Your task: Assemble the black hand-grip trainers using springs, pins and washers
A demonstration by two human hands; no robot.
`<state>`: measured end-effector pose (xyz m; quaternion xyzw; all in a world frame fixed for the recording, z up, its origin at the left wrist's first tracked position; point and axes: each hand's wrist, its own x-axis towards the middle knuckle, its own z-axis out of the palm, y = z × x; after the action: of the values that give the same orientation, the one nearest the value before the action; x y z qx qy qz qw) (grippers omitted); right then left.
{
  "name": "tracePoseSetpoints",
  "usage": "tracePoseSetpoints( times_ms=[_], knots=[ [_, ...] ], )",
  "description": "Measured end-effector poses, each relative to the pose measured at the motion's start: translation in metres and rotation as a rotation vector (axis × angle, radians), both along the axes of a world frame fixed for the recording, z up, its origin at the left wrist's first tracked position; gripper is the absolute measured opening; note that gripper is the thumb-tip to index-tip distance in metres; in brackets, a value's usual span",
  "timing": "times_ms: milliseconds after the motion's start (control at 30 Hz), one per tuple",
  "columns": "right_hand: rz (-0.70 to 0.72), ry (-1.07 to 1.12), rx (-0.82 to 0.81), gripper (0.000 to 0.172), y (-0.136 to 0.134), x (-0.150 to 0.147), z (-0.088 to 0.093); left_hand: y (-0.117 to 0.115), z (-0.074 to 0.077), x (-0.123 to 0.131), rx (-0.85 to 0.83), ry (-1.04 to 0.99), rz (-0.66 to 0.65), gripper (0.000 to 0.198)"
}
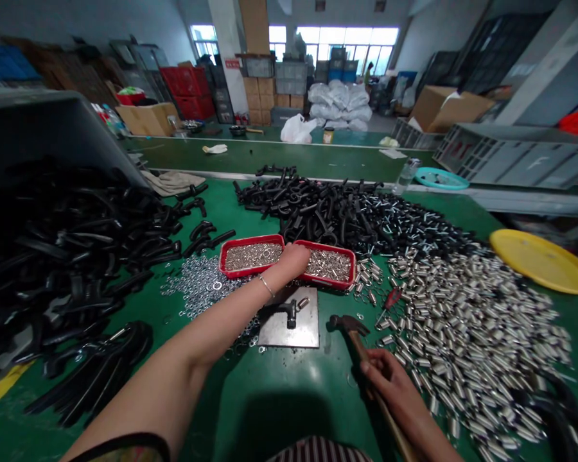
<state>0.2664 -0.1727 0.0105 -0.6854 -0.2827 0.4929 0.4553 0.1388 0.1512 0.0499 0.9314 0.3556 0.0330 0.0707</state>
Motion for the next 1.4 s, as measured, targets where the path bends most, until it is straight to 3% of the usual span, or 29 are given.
tracePoseSetpoints(
  times_ms=[133, 267, 400, 500, 567, 633, 733, 800, 933, 1100, 1200, 1267, 1400],
  knots=[
    [-0.089, 0.146, 0.059, 0.047, 0.024, -0.016, -0.018, 0.008, -0.006, 0.004, -0.023, -0.013, -0.014, 0.01],
    [-0.058, 0.095, 0.092, 0.048, 0.047, -0.015, -0.031, 0.004, -0.014, -0.005, -0.025, -0.121, 0.0, 0.013],
    [0.055, -0.372, 0.142, 0.039, 0.056, -0.008, -0.023, 0.004, -0.015, -0.011, -0.048, -0.255, 0.065, 0.012],
    [0.147, -0.76, 0.223, 0.039, 0.047, -0.006, -0.015, -0.004, -0.013, -0.028, -0.173, -0.506, 0.106, 0.013],
    [0.235, -0.863, 0.206, 0.041, 0.038, -0.008, -0.016, -0.02, -0.012, -0.048, -0.318, -0.715, 0.139, 0.013],
    [0.294, -0.913, 0.167, 0.041, 0.035, -0.01, -0.021, -0.04, -0.013, -0.07, -0.469, -0.79, 0.183, 0.011],
    [0.282, -0.925, 0.131, 0.042, 0.045, -0.008, -0.026, -0.069, -0.022, -0.096, -0.577, -0.72, 0.24, 0.009],
    [0.284, -0.796, 0.091, 0.044, 0.059, 0.0, -0.023, -0.079, -0.032, -0.103, -0.556, -0.691, 0.25, 0.008],
    [0.366, -0.315, -0.065, 0.038, 0.082, 0.022, 0.002, -0.082, -0.048, -0.099, -0.486, -0.642, 0.26, 0.011],
    [0.372, -0.071, -0.008, 0.042, 0.073, 0.022, 0.031, -0.082, -0.049, -0.095, -0.346, -0.536, 0.21, 0.012],
    [0.419, -0.131, 0.005, 0.054, 0.064, 0.012, 0.036, -0.081, -0.043, -0.099, -0.16, -0.409, -0.025, 0.015],
    [0.466, -0.299, 0.099, 0.05, 0.063, 0.008, 0.039, -0.079, -0.038, -0.101, -0.08, -0.31, -0.152, 0.017],
    [0.44, -0.528, 0.291, 0.051, 0.068, 0.001, 0.055, -0.08, -0.031, -0.105, -0.109, -0.248, -0.159, 0.024]
  ],
)
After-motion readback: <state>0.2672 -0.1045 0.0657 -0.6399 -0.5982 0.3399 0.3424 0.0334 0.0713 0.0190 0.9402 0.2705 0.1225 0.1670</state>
